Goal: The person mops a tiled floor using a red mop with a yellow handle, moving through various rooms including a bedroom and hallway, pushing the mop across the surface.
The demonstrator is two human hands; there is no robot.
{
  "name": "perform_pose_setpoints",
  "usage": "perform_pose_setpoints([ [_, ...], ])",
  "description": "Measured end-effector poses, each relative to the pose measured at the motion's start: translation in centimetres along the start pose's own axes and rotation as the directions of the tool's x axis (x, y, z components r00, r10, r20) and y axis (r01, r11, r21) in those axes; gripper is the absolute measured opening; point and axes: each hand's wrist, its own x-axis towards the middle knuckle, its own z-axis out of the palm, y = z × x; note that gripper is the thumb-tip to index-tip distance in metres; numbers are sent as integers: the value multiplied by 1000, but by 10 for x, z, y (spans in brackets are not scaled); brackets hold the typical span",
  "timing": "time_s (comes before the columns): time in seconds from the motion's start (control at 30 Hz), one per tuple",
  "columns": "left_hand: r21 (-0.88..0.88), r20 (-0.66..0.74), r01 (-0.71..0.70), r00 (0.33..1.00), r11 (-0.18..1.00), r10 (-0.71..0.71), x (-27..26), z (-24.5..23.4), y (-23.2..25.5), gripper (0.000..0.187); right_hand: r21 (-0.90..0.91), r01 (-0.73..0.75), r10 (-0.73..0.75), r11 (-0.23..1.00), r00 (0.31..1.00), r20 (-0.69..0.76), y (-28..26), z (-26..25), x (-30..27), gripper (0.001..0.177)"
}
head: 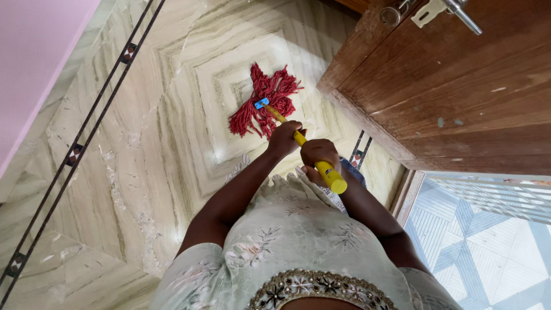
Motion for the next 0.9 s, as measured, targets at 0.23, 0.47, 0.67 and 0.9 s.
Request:
perform_pose_setpoints([
  [0.23,-9,7,21,1000,1000,-21,71,7,-62,30,-85,-17,15,996,1000,-24,69,-14,30,16],
  [0.47,-33,168,-130,977,991,134,125,-22,-159,31,-132,-151,158,980,987,43,132,19,69,24],
  [0.67,-22,187,-179,966,984,180,137,-61,-167,24,-39,-193,196,980,976,94,184,27,96,25],
  [0.9,-274,197,-101,967,956,159,176,-82,-258,14,-170,-252,277,953,951,138,262,73,130,25],
])
